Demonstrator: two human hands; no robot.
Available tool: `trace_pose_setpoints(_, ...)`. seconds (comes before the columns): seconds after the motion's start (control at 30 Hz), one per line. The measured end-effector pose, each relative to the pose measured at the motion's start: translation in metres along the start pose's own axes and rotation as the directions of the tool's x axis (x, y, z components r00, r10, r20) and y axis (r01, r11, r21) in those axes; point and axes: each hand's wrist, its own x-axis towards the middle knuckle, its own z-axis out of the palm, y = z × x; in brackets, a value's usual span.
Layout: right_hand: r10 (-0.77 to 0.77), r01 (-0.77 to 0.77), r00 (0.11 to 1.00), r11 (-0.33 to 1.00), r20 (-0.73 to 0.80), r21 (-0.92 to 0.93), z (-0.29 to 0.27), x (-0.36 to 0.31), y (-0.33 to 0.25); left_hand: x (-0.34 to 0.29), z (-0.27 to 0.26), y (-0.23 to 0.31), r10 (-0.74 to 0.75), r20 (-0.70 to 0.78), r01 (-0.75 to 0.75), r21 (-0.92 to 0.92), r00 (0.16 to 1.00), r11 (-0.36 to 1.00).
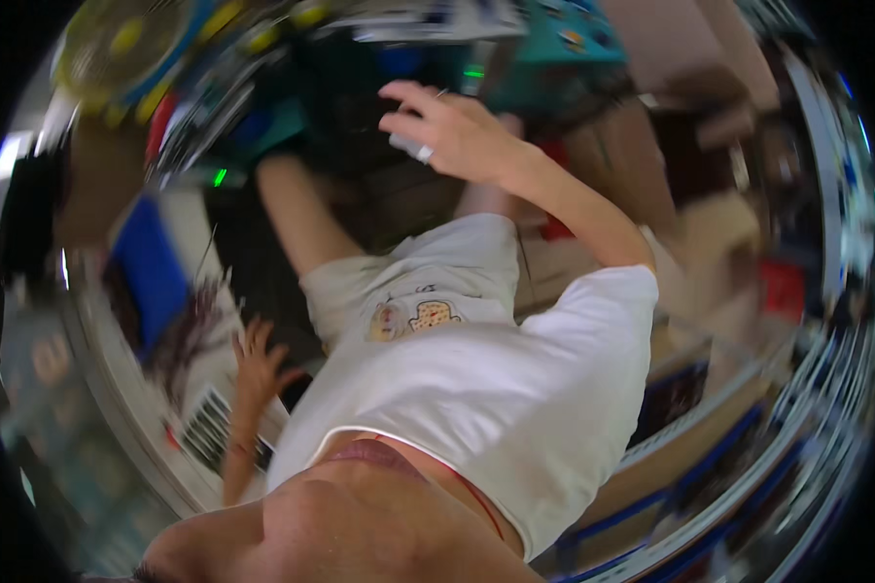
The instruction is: The recorder is threading and organizing electrical wires into an industrial wire-processing machine.
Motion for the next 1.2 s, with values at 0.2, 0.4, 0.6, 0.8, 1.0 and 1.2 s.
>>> trace_pose_setpoints(0.2, 0.443, -0.459, 0.818, 0.887, -0.366, 0.049, -0.136, -0.133, 0.06, 0.007, 0.033, 0.019, -0.066, -0.214, 0.106, 0.183, 0.975, 0.977)
trace_pose_setpoints(0.4, 0.772, -0.846, 0.065, 0.379, -0.633, 0.375, -0.214, -0.341, 0.219, -0.006, 0.012, -0.037, -0.59, -0.47, 0.572, -0.201, 0.656, 0.795)
trace_pose_setpoints(0.6, 0.787, -0.692, -0.316, 0.19, -0.529, 0.696, -0.222, -0.453, 0.292, 0.007, -0.013, -0.03, -0.481, -0.496, 0.549, -0.009, 0.723, 0.836)
trace_pose_setpoints(0.8, 0.816, -0.854, -0.348, -0.074, -0.461, 0.515, -0.22, -0.498, 0.332, 0.097, -0.021, 0.0, -0.258, -0.622, 0.239, -0.115, 0.739, 0.964)
trace_pose_setpoints(1.0, 0.608, -0.088, -0.785, 0.08, -0.118, 0.993, -0.193, -0.458, 0.361, 0.158, -0.048, 0.047, -0.035, -0.577, 0.06, 0.024, 0.816, 0.998)
trace_pose_setpoints(1.2, 0.754, -0.711, -0.436, 0.047, -0.491, 0.702, -0.206, -0.456, 0.335, 0.163, -0.042, 0.047, -0.045, -0.564, 0.037, -0.026, 0.825, 0.999)
